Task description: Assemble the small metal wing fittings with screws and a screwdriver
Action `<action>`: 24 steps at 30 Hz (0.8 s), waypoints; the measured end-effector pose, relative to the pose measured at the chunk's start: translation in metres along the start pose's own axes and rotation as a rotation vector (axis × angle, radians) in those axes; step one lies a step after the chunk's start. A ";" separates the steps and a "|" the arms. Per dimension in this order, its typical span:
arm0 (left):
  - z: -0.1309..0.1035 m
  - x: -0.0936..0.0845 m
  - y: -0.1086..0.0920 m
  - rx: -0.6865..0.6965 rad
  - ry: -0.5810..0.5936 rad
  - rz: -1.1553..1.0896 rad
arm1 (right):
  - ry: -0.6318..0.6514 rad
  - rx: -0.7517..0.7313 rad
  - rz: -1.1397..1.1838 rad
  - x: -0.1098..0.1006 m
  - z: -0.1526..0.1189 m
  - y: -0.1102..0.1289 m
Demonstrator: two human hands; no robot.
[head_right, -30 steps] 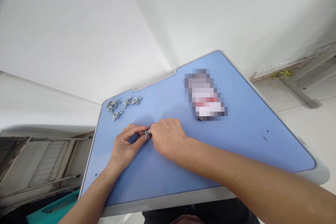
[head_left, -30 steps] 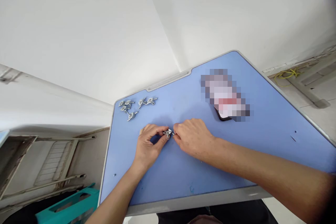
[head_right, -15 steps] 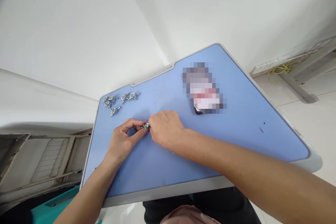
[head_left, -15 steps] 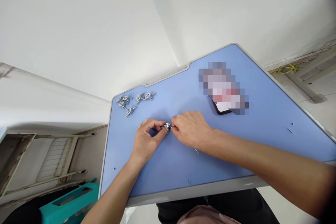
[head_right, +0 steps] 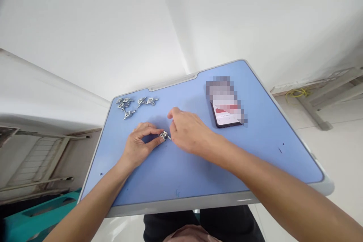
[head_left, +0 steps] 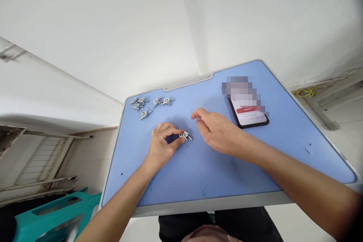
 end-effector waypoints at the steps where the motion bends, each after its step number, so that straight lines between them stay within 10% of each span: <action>1: 0.000 0.000 0.001 -0.004 -0.006 -0.002 | -0.039 -0.017 0.068 -0.004 0.001 -0.001; 8: 0.002 0.003 0.002 -0.034 -0.002 -0.014 | -0.308 -0.291 0.148 -0.007 0.005 0.002; 24: 0.001 0.003 0.002 -0.046 0.013 -0.085 | -0.213 -0.576 -0.121 -0.002 -0.003 0.021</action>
Point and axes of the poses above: each hand's wrist, its own z-axis towards the middle knuckle, its own x-axis out of the palm, y = z × x, the point moved 3 cm from there along z, towards the middle knuckle, and after that the axes turned 5 degrees about -y, right-handed, at the moved point
